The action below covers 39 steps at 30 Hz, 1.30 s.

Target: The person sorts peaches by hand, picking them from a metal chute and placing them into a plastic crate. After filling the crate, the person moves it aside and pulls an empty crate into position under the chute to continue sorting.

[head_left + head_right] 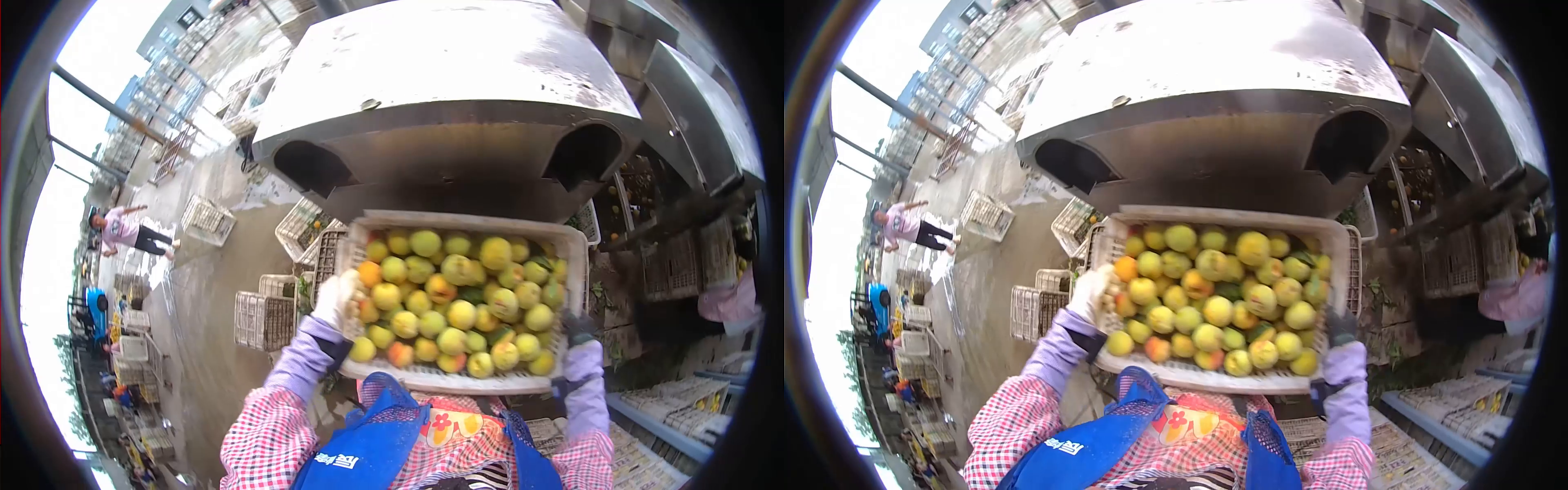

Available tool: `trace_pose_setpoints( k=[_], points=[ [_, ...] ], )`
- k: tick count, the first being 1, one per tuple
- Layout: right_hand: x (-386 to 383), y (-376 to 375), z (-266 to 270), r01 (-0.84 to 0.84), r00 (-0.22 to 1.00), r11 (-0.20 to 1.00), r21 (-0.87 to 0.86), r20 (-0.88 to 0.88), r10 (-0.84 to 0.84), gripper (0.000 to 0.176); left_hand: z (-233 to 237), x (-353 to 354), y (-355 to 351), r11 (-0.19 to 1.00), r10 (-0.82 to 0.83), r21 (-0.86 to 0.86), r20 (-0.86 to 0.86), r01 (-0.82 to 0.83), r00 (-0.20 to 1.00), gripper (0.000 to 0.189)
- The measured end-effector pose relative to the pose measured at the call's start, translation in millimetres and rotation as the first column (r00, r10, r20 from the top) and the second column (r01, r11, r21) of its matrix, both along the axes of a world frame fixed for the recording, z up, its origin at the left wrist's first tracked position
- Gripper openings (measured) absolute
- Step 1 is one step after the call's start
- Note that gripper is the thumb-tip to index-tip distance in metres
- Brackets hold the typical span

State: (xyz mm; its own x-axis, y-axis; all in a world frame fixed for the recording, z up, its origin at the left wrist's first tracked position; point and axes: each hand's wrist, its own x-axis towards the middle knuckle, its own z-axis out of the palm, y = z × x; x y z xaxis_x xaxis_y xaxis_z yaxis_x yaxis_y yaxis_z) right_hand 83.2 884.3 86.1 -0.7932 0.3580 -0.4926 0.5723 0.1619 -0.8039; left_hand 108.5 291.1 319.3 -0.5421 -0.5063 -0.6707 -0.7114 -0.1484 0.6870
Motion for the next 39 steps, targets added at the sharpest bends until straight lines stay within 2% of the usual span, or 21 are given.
trace_pose_setpoints(
  k=[3, 4, 6, 7, 9, 10, 12, 13, 15, 17, 20, 21, 27, 29, 32, 34, 35, 36, 37, 38, 39],
  points=[
    [-63, -133, -59, -0.1, 0.994, 0.973, -0.208, -0.057, 0.09, 0.03, -22, -11, -102, 0.988, 0.157, 0.001, 0.019, -0.157, 0.987, 0.025],
    [-77, -172, -80, -0.113, 0.992, 0.948, -0.297, -0.09, 0.09, 0.031, -29, -14, -122, 0.985, 0.162, -0.043, -0.141, -0.17, 0.977, 0.027],
    [-92, -241, -104, -0.278, 0.957, 0.925, -0.259, 0.007, 0.29, 0.036, -98, -12, -214, 0.994, 0.11, 0.052, -0.225, -0.101, 0.968, 0.04],
    [-102, -277, -96, -0.343, 0.935, 0.914, -0.219, 0.016, 0.355, 0.037, -104, -27, -219, 0.978, 0.186, -0.077, -0.094, -0.194, 0.978, 0.044],
    [-110, -333, -64, -0.402, 0.915, 0.912, -0.084, -0.013, 0.402, 0.04, -217, -18, -303, 0.92, 0.092, -0.363, -0.164, -0.147, 0.982, 0.048],
    [-112, -348, -50, -0.41, 0.912, 0.912, 0.0, -0.015, 0.41, 0.042, -209, -36, -302, 0.892, 0.096, -0.41, -0.24, -0.19, 0.966, 0.044],
    [-108, -372, -27, -0.402, 0.914, 0.908, 0.117, -0.013, 0.407, 0.045, -213, -26, -317, 0.954, 0.161, -0.201, -0.288, -0.224, 0.944, 0.039],
    [-110, -381, -20, -0.388, 0.918, 0.907, 0.16, -0.017, 0.396, 0.046, -237, -28, -344, 0.916, 0.099, -0.348, -0.285, -0.199, 0.953, 0.038],
    [-108, -385, -11, -0.364, 0.928, 0.905, 0.221, 0.0, 0.373, 0.05, -214, -23, -318, 0.927, 0.126, -0.322, -0.219, -0.194, 0.968, 0.037],
    [-111, -393, 7, -0.333, 0.939, 0.905, 0.266, 0.0, 0.345, 0.053, -184, -34, -313, 0.968, 0.215, -0.075, -0.234, -0.238, 0.948, 0.036],
    [-109, -395, 25, -0.27, 0.955, 0.917, 0.295, -0.042, 0.294, 0.062, -197, -26, -325, 0.972, 0.19, -0.093, -0.232, -0.216, 0.954, 0.034],
    [-110, -387, 9, -0.302, 0.935, 0.847, 0.437, -0.038, 0.353, 0.062, -197, -29, -326, 0.973, 0.173, -0.105, -0.243, -0.204, 0.954, 0.033],
    [-110, -378, 23, -0.384, 0.923, 0.862, 0.33, 0.14, 0.357, 0.061, -201, -27, -323, 0.973, 0.204, -0.049, -0.26, -0.224, 0.944, 0.026],
    [-108, -384, 31, -0.365, 0.926, 0.776, 0.515, 0.113, 0.36, 0.061, -199, -31, -323, 0.977, 0.204, -0.004, -0.271, -0.213, 0.941, 0.025],
    [-112, -367, 15, -0.447, 0.894, 0.696, 0.563, 0.248, 0.374, 0.068, -182, -36, -311, 0.975, 0.212, 0.004, -0.288, -0.22, 0.934, 0.027],
    [-119, -381, 17, -0.472, 0.881, 0.684, 0.555, 0.329, 0.341, 0.073, -241, -22, -346, 0.967, 0.231, 0.207, -0.445, -0.152, 0.865, 0.029],
    [-116, -390, 31, -0.448, 0.891, 0.678, 0.583, 0.353, 0.286, 0.073, -189, -30, -322, 0.986, -0.03, -0.168, -0.311, -0.024, 0.95, 0.035],
    [-114, -395, 42, -0.421, 0.9, 0.668, 0.613, 0.372, 0.226, 0.073, -135, -39, -297, 0.857, -0.199, -0.494, -0.063, 0.143, 0.978, 0.045],
    [-102, -378, -11, -0.106, 0.949, 0.556, 0.824, -0.084, 0.305, 0.066, -142, -39, -287, 0.464, -0.288, -0.878, -0.027, 0.114, 0.957, 0.049],
    [-95, -387, 9, -0.108, 0.919, 0.465, 0.879, -0.09, 0.384, 0.065, -151, -39, -281, -0.063, -0.345, -0.998, 0.039, 0.018, 0.938, 0.054],
    [-91, -412, 50, -0.097, 0.884, 0.37, 0.924, -0.091, 0.459, 0.065, -139, -40, -274, -0.021, -0.506, -0.999, 0.039, 0.033, 0.862, 0.056]
  ],
)
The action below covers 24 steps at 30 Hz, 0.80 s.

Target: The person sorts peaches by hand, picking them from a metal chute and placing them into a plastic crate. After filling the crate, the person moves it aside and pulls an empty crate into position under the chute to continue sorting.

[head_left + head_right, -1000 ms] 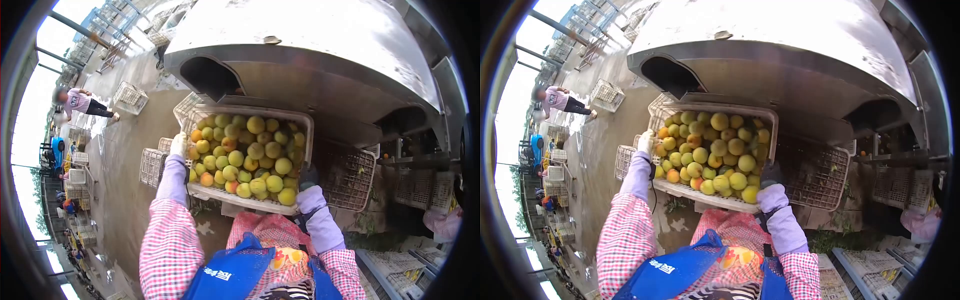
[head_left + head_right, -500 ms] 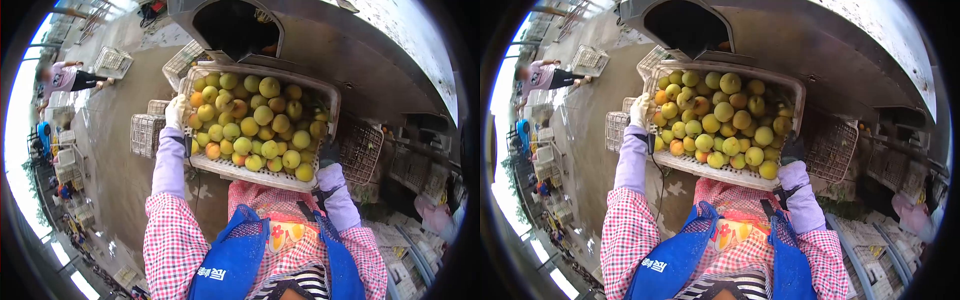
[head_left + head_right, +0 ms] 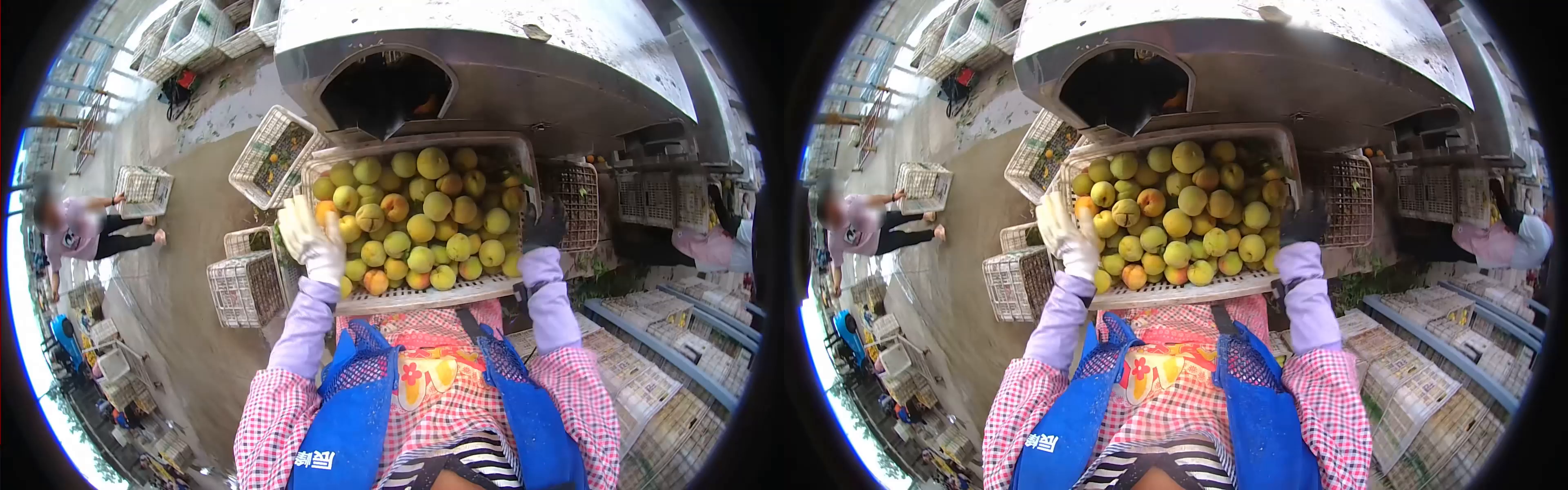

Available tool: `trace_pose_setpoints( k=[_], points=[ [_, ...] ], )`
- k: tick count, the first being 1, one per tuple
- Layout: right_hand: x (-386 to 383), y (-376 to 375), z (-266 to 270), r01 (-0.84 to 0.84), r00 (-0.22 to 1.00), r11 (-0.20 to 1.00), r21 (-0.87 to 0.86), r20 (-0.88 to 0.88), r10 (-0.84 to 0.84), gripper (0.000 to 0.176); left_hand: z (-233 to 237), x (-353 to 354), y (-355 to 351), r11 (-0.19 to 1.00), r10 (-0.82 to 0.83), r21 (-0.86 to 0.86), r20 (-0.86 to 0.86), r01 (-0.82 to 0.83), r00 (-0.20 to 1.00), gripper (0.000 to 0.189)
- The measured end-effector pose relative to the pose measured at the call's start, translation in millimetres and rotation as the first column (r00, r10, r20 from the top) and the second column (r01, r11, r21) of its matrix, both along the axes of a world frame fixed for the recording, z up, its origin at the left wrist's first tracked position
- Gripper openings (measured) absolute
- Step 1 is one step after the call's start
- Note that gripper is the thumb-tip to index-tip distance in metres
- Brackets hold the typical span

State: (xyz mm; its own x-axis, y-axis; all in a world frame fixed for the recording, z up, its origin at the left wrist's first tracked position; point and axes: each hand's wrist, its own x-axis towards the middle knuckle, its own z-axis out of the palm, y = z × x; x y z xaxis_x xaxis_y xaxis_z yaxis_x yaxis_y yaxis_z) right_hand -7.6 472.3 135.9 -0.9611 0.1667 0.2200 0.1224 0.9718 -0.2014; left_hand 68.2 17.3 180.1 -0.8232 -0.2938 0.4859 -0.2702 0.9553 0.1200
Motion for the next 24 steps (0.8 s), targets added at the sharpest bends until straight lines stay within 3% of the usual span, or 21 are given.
trace_pose_setpoints(
  k=[1, 2, 3, 4, 6, 7, 9, 10, 11, 13, 15, 16, 17, 18, 19, 21, 24],
  points=[
    [4, -28, 28, -0.07, 0.996, 0.993, 0.098, -0.039, 0.074, 0.064, 21, -4, 8, 0.983, -0.177, 0.047, 0.019, 0.176, 0.984, 0.058],
    [6, -54, 35, -0.159, 0.979, 0.984, -0.076, 0.113, 0.167, 0.066, 59, -13, 25, 0.885, -0.354, 0.407, 0.279, 0.224, 0.893, 0.06],
    [6, -78, 38, -0.213, 0.93, 0.942, -0.261, 0.242, 0.277, 0.067, 26, -13, 33, 0.831, -0.493, 0.443, 0.306, 0.336, 0.815, 0.059],
    [6, -101, 20, -0.206, 0.891, 0.944, -0.258, 0.349, 0.29, 0.069, -6, -14, 41, 0.827, -0.545, 0.373, 0.346, 0.421, 0.764, 0.056],
    [6, -135, -2, -0.235, 0.885, 0.96, -0.153, 0.374, 0.277, 0.07, -24, -23, 54, 0.864, -0.503, 0.198, 0.341, 0.462, 0.794, 0.048],
    [8, -148, -5, -0.251, 0.921, 0.967, -0.05, 0.295, 0.254, 0.07, -41, -27, 54, 0.872, -0.489, 0.151, 0.32, 0.466, 0.811, 0.044],
    [8, -151, -9, -0.243, 0.94, 0.951, -0.192, 0.196, 0.28, 0.072, -28, -38, 42, 0.781, -0.564, 0.42, 0.159, 0.461, 0.81, 0.038],
    [11, -141, -12, -0.215, 0.933, 0.88, -0.424, 0.176, 0.313, 0.073, -20, -38, 37, 0.703, -0.586, 0.544, 0.08, 0.457, 0.806, 0.035],
    [7, -136, -13, -0.183, 0.93, 0.756, -0.629, 0.138, 0.34, 0.075, -7, -39, 37, 0.582, -0.462, 0.707, -0.119, 0.401, 0.879, 0.032],
    [23, -141, 58, -0.049, 0.832, 0.234, -0.971, 0.09, 0.548, 0.072, 47, -32, 36, 0.317, -0.647, 0.903, -0.019, 0.291, 0.763, 0.035],
    [44, -155, 67, -0.015, 0.821, 0.008, -1.0, -0.008, 0.571, 0.072, 58, -27, 51, 0.165, -0.73, 0.975, 0.018, 0.152, 0.683, 0.038],
    [47, -161, 65, -0.086, 0.798, 0.018, -0.996, -0.058, 0.6, 0.075, 63, -25, 59, 0.104, -0.765, 0.992, 0.037, 0.067, 0.643, 0.041],
    [48, -168, 60, -0.153, 0.776, 0.015, -0.988, -0.111, 0.62, 0.077, 80, -24, 83, 0.13, -0.728, 0.991, 0.071, 0.035, 0.682, 0.043],
    [49, -173, 65, -0.145, 0.805, 0.09, -0.985, -0.065, 0.59, 0.083, 76, -20, 92, 0.027, -0.696, 0.999, 0.049, -0.042, 0.716, 0.044],
    [55, -176, 57, -0.159, 0.836, 0.081, -0.984, -0.09, 0.541, 0.085, 71, -18, 96, -0.086, -0.661, 0.99, 0.026, -0.11, 0.75, 0.046],
    [59, -178, 47, -0.206, 0.884, 0.085, -0.975, -0.148, 0.444, 0.088, 64, -22, 93, -0.09, -0.694, 0.993, -0.009, -0.074, 0.72, 0.046],
    [65, -176, 47, -0.349, 0.851, 0.285, -0.893, -0.174, 0.495, 0.089, 71, -17, 97, -0.134, -0.685, 0.984, -0.007, -0.116, 0.728, 0.043]
  ],
)
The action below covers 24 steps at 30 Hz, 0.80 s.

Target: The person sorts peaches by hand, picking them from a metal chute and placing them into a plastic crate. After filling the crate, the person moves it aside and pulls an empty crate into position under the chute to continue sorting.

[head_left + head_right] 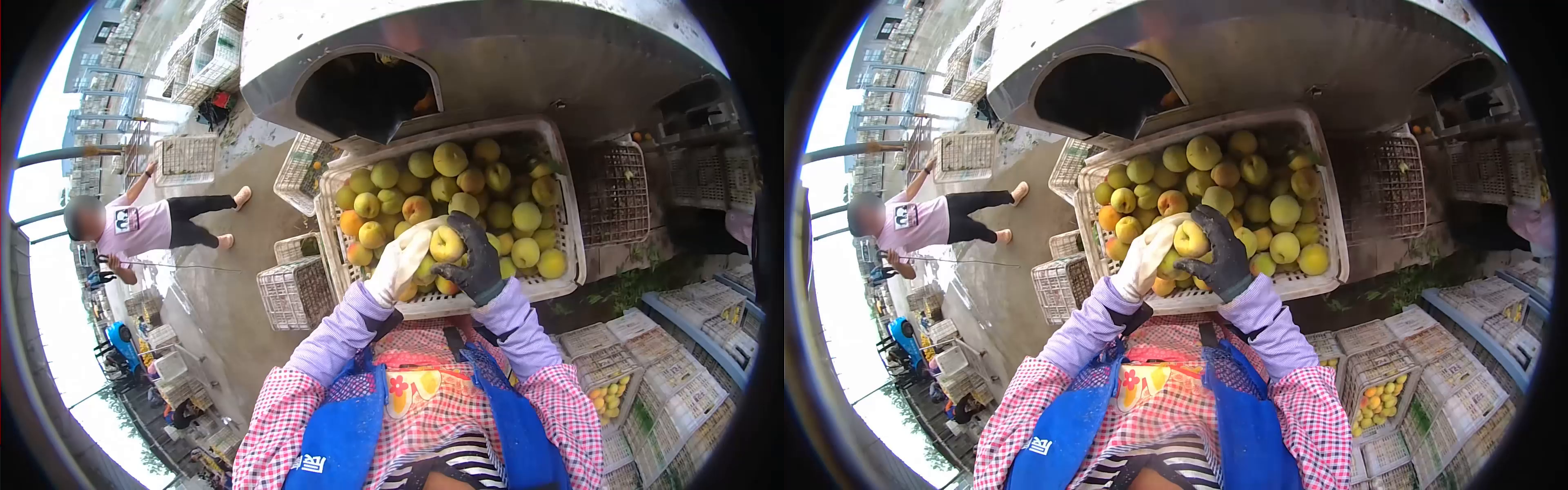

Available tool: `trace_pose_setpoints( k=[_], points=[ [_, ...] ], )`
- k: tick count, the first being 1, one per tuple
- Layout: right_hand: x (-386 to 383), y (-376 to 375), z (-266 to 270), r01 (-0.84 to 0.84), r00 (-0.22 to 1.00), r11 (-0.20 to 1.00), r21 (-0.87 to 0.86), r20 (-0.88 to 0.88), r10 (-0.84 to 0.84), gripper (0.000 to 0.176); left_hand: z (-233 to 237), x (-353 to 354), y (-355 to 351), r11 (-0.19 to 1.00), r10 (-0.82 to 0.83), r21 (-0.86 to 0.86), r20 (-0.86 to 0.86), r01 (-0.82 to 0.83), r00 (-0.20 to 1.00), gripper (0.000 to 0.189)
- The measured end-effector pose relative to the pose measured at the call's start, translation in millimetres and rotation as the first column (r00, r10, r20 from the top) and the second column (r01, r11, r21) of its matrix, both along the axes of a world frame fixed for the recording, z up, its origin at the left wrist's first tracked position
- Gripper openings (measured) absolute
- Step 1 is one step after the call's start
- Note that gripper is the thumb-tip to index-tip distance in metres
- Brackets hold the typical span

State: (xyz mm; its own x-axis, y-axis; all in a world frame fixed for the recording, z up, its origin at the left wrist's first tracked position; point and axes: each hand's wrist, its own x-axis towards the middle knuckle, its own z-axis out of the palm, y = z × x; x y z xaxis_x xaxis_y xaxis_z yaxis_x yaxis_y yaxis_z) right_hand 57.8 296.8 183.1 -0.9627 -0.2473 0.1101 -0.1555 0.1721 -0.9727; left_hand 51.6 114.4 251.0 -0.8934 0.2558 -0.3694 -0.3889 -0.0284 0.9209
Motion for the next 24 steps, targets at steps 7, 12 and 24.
trace_pose_setpoints(
  k=[7, 12, 24],
  points=[
    [8, -13, 20, 0.033, 0.997, 0.999, 0.002, 0.077, -0.033, 0.081, 0, 6, -9, 0.999, 0.042, -0.002, 0.073, -0.042, 0.996, 0.039],
    [17, -42, 19, 0.215, 0.949, 0.954, -0.207, 0.275, -0.155, 0.084, 17, -7, -30, 0.999, 0.048, -0.029, 0.13, -0.044, 0.99, 0.037],
    [-124, -135, 74, 0.556, 0.715, 0.776, 0.297, -0.647, -0.264, 0.058, 25, -25, -119, 0.726, 0.227, 0.548, 0.38, -0.416, 0.897, 0.051]
  ],
)
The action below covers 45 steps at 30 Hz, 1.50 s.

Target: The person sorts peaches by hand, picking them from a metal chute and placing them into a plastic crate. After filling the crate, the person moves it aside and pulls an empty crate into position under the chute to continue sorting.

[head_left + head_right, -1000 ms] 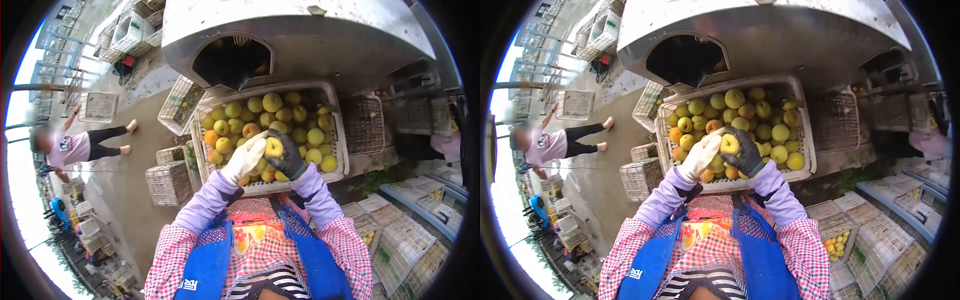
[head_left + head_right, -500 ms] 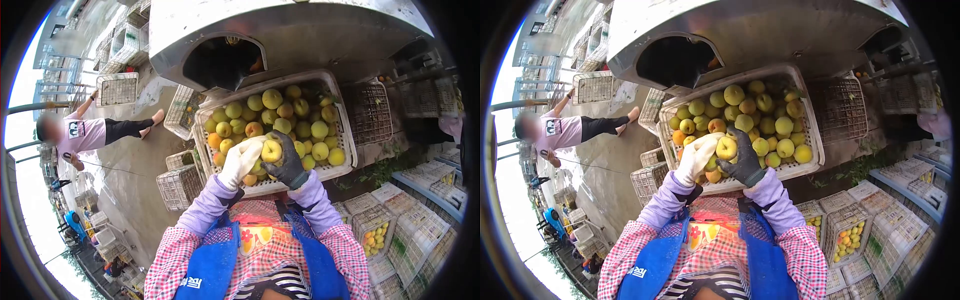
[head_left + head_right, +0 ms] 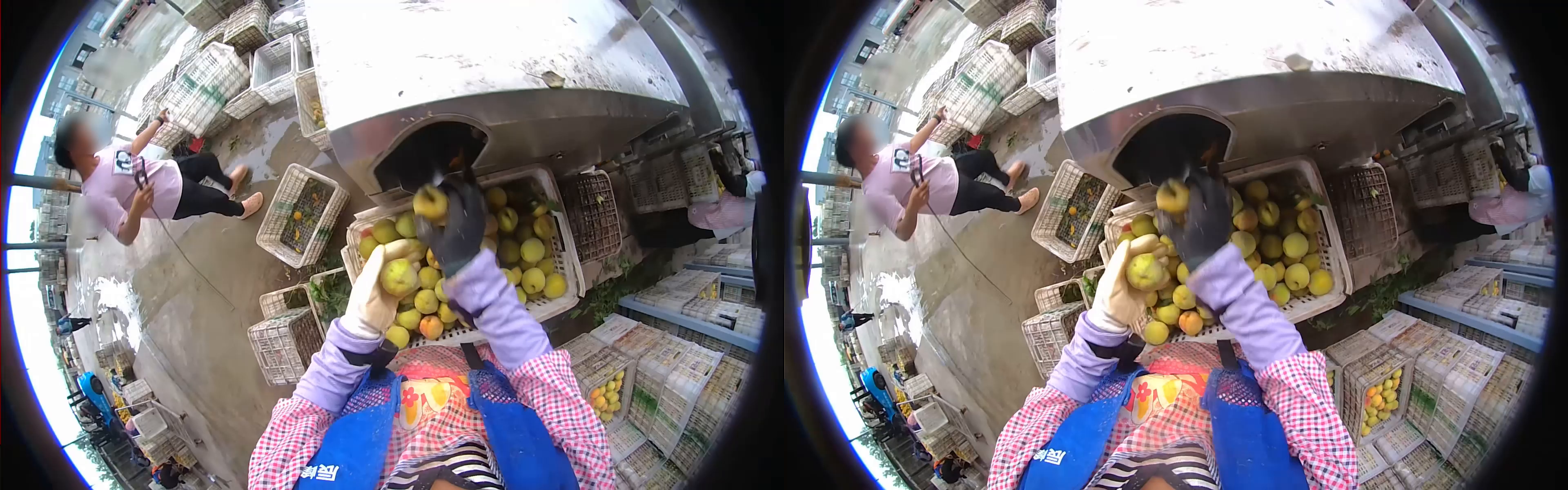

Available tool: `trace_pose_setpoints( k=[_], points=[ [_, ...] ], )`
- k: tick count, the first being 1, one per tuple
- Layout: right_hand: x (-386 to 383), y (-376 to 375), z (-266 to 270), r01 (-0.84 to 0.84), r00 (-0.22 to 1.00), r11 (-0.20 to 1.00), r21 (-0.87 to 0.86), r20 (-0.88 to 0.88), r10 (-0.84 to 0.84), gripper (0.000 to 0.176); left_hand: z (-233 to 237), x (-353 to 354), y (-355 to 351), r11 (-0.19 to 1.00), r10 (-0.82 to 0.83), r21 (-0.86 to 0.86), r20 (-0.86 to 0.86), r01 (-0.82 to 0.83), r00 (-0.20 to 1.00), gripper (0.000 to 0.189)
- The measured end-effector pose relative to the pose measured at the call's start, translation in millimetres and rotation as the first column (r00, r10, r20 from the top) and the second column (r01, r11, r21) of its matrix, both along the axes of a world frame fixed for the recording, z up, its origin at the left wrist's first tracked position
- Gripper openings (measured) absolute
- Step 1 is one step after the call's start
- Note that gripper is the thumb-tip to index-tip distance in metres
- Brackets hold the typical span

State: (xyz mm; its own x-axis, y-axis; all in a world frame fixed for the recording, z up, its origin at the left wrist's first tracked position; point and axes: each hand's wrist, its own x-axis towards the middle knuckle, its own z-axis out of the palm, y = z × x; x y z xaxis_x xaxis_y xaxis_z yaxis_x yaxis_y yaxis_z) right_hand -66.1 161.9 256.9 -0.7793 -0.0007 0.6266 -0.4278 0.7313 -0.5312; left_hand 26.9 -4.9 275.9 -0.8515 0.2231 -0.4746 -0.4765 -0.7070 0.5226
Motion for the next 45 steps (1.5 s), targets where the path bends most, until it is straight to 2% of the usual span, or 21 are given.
trace_pose_setpoints(
  k=[1, 4, 10, 12, 13, 15, 17, 20, 22, 24, 29, 30, 31, 33, 34, 36, 37, 38, 42, 44, 45],
  points=[
    [-24, -6, 4, 0.005, 0.998, 0.999, 0.035, -0.06, -0.003, 0.053, -1, 0, -7, 0.993, 0.02, 0.12, 0.005, -0.02, 1.0, 0.05],
    [-78, -23, -4, -0.132, 0.821, 0.986, -0.1, 0.547, 0.165, 0.059, 6, -2, -20, 0.989, 0.022, 0.145, -0.049, -0.014, 0.999, 0.047],
    [-45, -18, 48, -0.121, 0.831, 0.858, -0.5, 0.422, 0.363, 0.057, 2, -11, -17, 0.952, 0.148, 0.277, -0.049, -0.129, 0.988, 0.042],
    [-23, -6, 52, -0.3, 0.878, 0.869, -0.394, 0.242, 0.412, 0.066, 4, -10, -12, 0.953, 0.193, 0.255, -0.083, -0.166, 0.978, 0.039],
    [4, 3, 48, -0.436, 0.883, 0.88, -0.189, 0.097, 0.459, 0.075, 5, -8, -6, 0.951, 0.216, 0.247, -0.097, -0.187, 0.972, 0.038],
    [57, 1, 16, -0.418, 0.828, 0.879, -0.231, 0.301, 0.473, 0.086, 2, -1, 2, 0.972, 0.152, 0.198, -0.131, -0.124, 0.98, 0.039],
    [74, 5, 10, -0.404, 0.839, 0.88, -0.248, 0.282, 0.465, 0.085, 9, 2, 16, 0.976, 0.158, 0.176, -0.148, -0.131, 0.976, 0.039],
    [77, 20, 15, -0.445, 0.828, 0.87, -0.212, 0.272, 0.49, 0.086, 9, 5, 28, 0.963, 0.129, -0.201, -0.238, -0.179, 0.963, 0.049],
    [78, 26, 16, -0.427, 0.844, 0.871, -0.245, 0.237, 0.48, 0.084, 10, 8, 24, 0.868, -0.138, -0.495, -0.32, -0.041, 0.937, 0.052],
    [81, 24, 14, -0.351, 0.888, 0.865, -0.359, 0.166, 0.429, 0.08, 34, 10, 31, 0.926, -0.112, -0.376, -0.22, 0.022, 0.969, 0.052],
    [65, 19, 9, -0.207, 0.975, 0.976, -0.062, 0.074, 0.212, 0.074, 20, -1, 50, 0.94, 0.045, -0.311, -0.299, -0.142, 0.953, 0.06],
    [51, 16, 6, -0.17, 0.985, 0.985, -0.042, 0.029, 0.171, 0.073, 49, -8, 50, 0.986, 0.087, -0.141, -0.027, -0.09, 0.996, 0.063],
    [36, 14, 4, -0.134, 0.991, 0.991, -0.024, -0.013, 0.133, 0.072, 17, -3, 35, 0.957, 0.133, -0.26, -0.004, -0.129, 0.991, 0.064],
    [-5, 4, 2, -0.096, 0.995, 0.995, 0.031, -0.037, 0.097, 0.068, -2, 12, 12, 0.869, 0.133, -0.464, -0.116, -0.172, 0.984, 0.061],
    [-32, -8, -3, -0.024, 0.982, 0.999, 0.023, -0.186, 0.028, 0.053, -13, 14, 4, 0.837, 0.188, -0.502, -0.111, -0.218, 0.976, 0.054],
    [-77, -18, -23, -0.071, 0.991, 0.982, 0.173, 0.124, 0.049, 0.051, -64, 15, -8, 0.604, 0.014, -0.743, -0.351, -0.287, 0.936, 0.048],
    [-59, -16, -33, -0.121, 0.973, 0.983, 0.141, 0.213, 0.09, 0.049, -64, 16, -8, 0.266, -0.285, -0.906, -0.401, -0.331, 0.87, 0.044],
    [-50, -7, -33, -0.157, 0.954, 0.982, 0.108, 0.273, 0.122, 0.047, -61, 16, -7, -0.119, -0.501, -0.866, -0.371, -0.486, 0.782, 0.041],
    [-25, 62, -14, -0.267, 0.853, 0.964, -0.009, 0.463, 0.241, 0.041, -52, 7, 25, 0.075, -0.45, -0.902, -0.411, -0.425, 0.793, 0.046],
    [8, 94, -35, -0.336, 0.853, 0.942, 0.01, 0.427, 0.3, 0.038, -59, -4, 39, -0.181, -0.793, -0.9, -0.105, -0.397, 0.6, 0.053],
    [32, 103, -48, -0.411, 0.791, 0.887, 0.211, 0.567, 0.231, 0.031, -71, -8, 47, -0.326, -0.865, -0.817, 0.055, -0.476, 0.498, 0.057]
  ],
)
